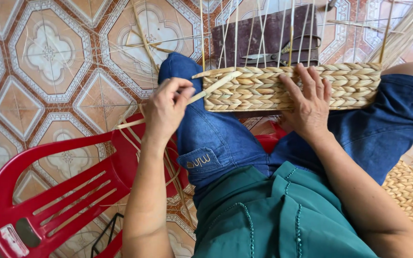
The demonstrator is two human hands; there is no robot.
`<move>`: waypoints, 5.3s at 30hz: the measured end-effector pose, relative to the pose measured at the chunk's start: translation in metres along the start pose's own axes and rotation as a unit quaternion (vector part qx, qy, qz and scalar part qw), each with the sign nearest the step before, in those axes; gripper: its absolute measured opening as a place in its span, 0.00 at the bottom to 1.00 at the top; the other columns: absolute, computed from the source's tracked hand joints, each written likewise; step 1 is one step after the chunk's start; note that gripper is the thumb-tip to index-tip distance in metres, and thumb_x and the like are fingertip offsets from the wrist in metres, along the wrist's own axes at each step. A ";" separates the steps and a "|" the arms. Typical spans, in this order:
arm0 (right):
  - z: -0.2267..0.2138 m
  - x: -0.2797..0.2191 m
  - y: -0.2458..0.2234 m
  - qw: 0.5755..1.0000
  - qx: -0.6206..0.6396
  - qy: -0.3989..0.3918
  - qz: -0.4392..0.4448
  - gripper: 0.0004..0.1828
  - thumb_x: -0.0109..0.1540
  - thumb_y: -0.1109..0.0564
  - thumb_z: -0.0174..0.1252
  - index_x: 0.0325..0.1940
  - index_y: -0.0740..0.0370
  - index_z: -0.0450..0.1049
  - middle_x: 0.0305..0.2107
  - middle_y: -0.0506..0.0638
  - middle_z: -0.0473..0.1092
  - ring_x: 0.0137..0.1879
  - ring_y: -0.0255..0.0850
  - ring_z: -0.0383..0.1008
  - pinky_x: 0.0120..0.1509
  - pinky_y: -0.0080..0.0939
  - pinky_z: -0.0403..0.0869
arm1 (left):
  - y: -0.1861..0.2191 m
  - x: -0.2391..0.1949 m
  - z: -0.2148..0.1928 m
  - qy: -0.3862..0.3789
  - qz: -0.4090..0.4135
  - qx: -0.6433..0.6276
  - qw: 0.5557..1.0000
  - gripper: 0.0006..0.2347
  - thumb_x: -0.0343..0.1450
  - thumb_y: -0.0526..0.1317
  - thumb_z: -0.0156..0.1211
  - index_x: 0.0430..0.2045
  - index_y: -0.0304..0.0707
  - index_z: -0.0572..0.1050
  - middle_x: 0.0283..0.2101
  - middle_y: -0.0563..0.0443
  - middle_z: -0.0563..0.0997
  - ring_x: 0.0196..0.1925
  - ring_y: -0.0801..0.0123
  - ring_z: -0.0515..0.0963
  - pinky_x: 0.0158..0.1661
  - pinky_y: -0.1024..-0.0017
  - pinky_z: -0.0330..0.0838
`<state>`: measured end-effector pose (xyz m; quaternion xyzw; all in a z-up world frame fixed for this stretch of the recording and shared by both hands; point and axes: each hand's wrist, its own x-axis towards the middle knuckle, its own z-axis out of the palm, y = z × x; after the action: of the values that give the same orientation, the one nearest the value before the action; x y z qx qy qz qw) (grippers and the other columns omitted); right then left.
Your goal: The person sits on a red plastic chair with a woven water hyacinth basket on their lap, weaving thin plant strands over and under the upright stakes to build up the basket rim. They pull strands tight, tuck ends, and reach to a nearby chair for more weaving material as they work around the edge.
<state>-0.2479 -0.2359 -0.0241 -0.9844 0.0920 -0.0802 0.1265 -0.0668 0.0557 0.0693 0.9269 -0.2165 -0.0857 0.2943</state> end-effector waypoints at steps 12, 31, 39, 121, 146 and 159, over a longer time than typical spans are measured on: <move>0.011 -0.014 0.015 1.000 -0.006 -0.009 -0.024 0.41 0.57 0.54 0.75 0.74 0.44 0.68 0.75 0.52 0.55 0.81 0.53 0.51 0.84 0.61 0.45 | -0.058 -0.049 -0.028 0.035 0.021 -0.103 0.994 0.08 0.72 0.34 0.66 0.44 0.39 0.81 0.41 0.48 0.83 0.40 0.65 0.84 0.41 0.69 0.78; 0.010 -0.016 0.016 1.000 -0.006 -0.028 -0.007 0.41 0.57 0.58 0.74 0.73 0.47 0.66 0.75 0.52 0.52 0.84 0.54 0.47 0.85 0.61 0.45 | -0.234 -0.078 0.084 0.116 -0.339 0.074 0.931 0.17 0.70 0.52 0.68 0.35 0.35 0.75 0.34 0.47 0.81 0.28 0.70 0.75 0.26 0.68 0.72; 0.009 -0.015 0.015 1.000 -0.010 -0.025 -0.007 0.40 0.57 0.58 0.72 0.73 0.47 0.67 0.74 0.52 0.52 0.84 0.53 0.47 0.85 0.60 0.46 | -0.204 -0.063 0.052 0.050 -0.492 -0.065 0.867 0.08 0.73 0.43 0.61 0.34 0.39 0.73 0.34 0.49 0.81 0.28 0.67 0.78 0.27 0.72 0.71; -0.016 0.083 -0.066 0.737 0.669 -0.060 0.081 0.02 0.71 0.67 0.58 0.47 0.65 0.74 0.38 0.51 0.76 0.41 0.34 0.78 0.49 0.35 0.82 | -0.070 -0.077 -0.096 -0.104 -0.121 -0.067 0.985 0.10 0.72 0.39 0.65 0.47 0.47 0.83 0.30 0.51 0.86 0.28 0.70 0.82 0.29 0.73 0.74; 0.020 0.137 -0.062 0.951 0.301 -0.049 0.058 0.10 0.67 0.61 0.61 0.50 0.67 0.75 0.32 0.52 0.78 0.34 0.34 0.79 0.35 0.35 0.78 | 0.023 0.079 0.023 -0.144 0.076 -0.172 0.971 0.09 0.72 0.42 0.64 0.44 0.45 0.81 0.32 0.52 0.81 0.28 0.67 0.81 0.31 0.66 0.74; -0.012 0.084 -0.072 0.902 0.425 0.004 0.077 0.05 0.68 0.66 0.62 0.44 0.66 0.71 0.35 0.49 0.74 0.38 0.32 0.76 0.40 0.33 0.76 | 0.015 0.093 0.048 -0.168 0.065 -0.130 0.975 0.06 0.67 0.44 0.71 0.33 0.48 0.85 0.30 0.51 0.80 0.34 0.65 0.83 0.38 0.66 0.76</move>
<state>-0.1571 -0.1871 0.0172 -0.8266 0.1253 -0.1053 0.5385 -0.0031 -0.0217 0.0366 0.8370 -0.3098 -0.2481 0.3768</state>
